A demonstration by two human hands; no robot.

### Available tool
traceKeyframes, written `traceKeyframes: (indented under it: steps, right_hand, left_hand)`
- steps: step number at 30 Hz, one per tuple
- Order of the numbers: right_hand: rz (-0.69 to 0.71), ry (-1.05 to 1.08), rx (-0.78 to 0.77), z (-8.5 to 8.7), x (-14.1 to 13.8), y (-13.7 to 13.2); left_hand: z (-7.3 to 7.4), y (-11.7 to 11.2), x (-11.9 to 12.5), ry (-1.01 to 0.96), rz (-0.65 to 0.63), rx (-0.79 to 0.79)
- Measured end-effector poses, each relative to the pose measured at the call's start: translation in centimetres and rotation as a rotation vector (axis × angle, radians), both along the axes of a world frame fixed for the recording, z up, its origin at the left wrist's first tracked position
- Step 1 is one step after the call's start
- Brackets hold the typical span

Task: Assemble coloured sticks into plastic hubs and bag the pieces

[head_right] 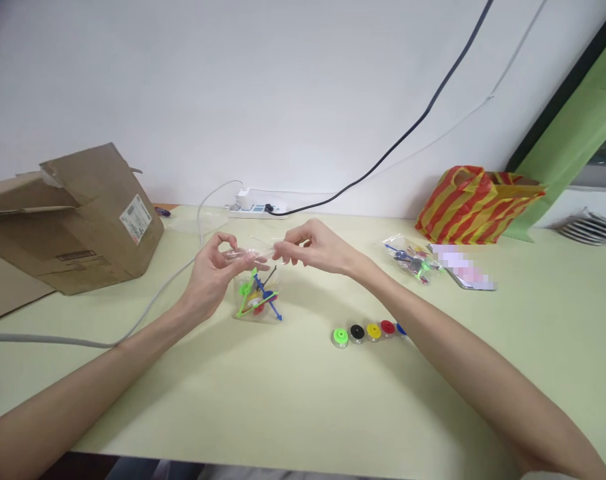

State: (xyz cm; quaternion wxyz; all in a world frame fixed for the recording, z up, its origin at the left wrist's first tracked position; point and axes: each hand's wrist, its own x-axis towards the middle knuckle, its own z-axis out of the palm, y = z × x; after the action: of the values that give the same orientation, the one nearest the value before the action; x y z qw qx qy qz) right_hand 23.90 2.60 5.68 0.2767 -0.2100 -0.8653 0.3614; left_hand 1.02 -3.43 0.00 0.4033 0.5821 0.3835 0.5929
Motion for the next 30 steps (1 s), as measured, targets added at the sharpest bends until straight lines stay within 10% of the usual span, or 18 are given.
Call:
traceKeyframes:
  steps: [30]
  right_hand:
    - [0.039,-0.251,0.025,-0.9,-0.2,1.1]
  left_hand:
    - [-0.4,0.2,0.3,0.094,-0.046,-0.127]
